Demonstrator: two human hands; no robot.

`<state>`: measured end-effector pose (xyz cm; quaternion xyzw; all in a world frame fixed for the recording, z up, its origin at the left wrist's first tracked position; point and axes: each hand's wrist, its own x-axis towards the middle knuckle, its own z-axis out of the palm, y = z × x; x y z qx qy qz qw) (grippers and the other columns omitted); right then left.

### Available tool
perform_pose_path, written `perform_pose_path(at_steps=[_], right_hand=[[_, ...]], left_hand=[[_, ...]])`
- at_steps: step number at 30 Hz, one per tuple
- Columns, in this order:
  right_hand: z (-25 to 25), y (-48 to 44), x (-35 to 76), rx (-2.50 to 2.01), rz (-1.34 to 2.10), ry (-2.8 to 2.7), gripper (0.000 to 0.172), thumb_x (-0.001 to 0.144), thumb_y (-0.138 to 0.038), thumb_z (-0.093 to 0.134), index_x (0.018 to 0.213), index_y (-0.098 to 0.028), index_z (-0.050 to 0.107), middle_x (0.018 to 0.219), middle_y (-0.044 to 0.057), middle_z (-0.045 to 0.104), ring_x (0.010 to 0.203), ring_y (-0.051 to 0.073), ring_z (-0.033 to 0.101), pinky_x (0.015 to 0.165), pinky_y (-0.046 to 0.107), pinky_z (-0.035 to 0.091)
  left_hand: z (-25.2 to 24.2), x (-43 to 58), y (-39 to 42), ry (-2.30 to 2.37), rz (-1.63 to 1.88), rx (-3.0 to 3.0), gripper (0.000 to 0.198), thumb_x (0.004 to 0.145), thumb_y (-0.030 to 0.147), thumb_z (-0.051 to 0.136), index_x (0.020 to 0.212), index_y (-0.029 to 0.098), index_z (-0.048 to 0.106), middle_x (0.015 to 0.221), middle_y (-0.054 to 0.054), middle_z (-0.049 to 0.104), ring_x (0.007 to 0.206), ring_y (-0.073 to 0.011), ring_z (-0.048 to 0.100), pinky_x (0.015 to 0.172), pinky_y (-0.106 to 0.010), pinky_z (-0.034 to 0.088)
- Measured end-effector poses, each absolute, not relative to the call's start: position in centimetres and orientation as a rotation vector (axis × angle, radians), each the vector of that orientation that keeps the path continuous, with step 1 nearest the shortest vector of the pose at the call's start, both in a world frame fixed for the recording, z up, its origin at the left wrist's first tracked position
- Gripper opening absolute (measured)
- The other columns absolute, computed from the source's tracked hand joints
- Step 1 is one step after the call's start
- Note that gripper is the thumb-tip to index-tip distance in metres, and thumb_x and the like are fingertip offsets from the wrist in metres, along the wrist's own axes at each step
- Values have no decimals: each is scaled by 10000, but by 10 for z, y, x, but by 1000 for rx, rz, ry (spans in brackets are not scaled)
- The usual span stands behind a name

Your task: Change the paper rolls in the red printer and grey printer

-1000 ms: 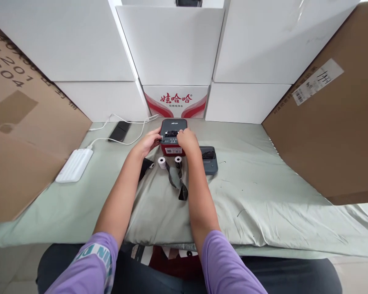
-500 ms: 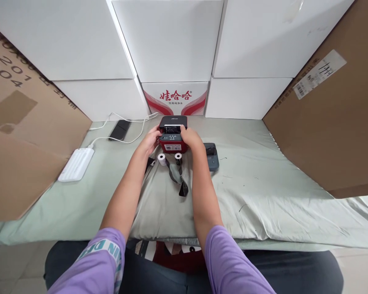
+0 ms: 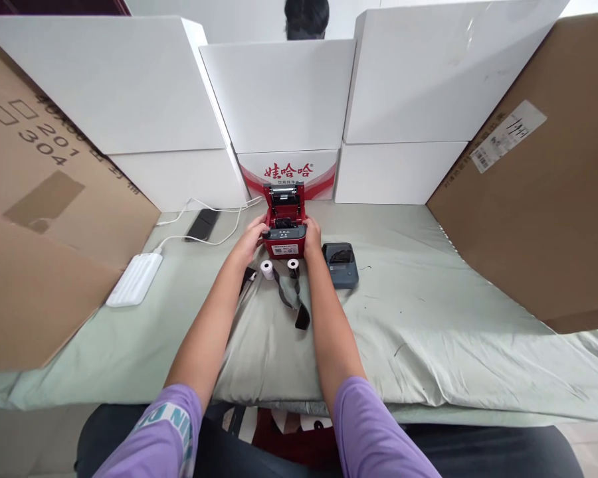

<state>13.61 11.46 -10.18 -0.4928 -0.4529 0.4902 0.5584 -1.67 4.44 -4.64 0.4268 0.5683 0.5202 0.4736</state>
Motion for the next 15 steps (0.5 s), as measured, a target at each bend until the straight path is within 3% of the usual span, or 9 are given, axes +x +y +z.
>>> perform_pose_path(at_steps=[4, 9, 15], right_hand=[[-112, 112, 130, -1140, 1142, -846, 444, 761, -369, 402, 1076, -164, 638, 1014, 36, 720, 928, 158, 658, 866, 264, 535], [-114, 108, 128, -1232, 1054, -818, 429, 744, -376, 364, 1030, -174, 613, 1098, 90, 712, 1007, 174, 665, 902, 283, 540], [-118, 112, 127, -1265, 1007, -865, 415, 749, -407, 331, 986, -190, 595, 1031, 80, 712, 985, 175, 669, 885, 287, 549]], left_hand=[[-44, -26, 63, 1487, 1323, 1472, 433, 782, 200, 570, 1175, 185, 750, 1496, -81, 589, 1400, -238, 522, 1185, -350, 388], [-27, -35, 112, 1518, 845, 1914, 410, 657, 76, 609, 982, 201, 826, 1016, -81, 796, 1058, -268, 700, 1047, -370, 490], [-10, -22, 141, 1716, 235, 2122, 450, 523, 20, 653, 846, 274, 835, 857, -58, 779, 1002, -287, 691, 1005, -356, 482]])
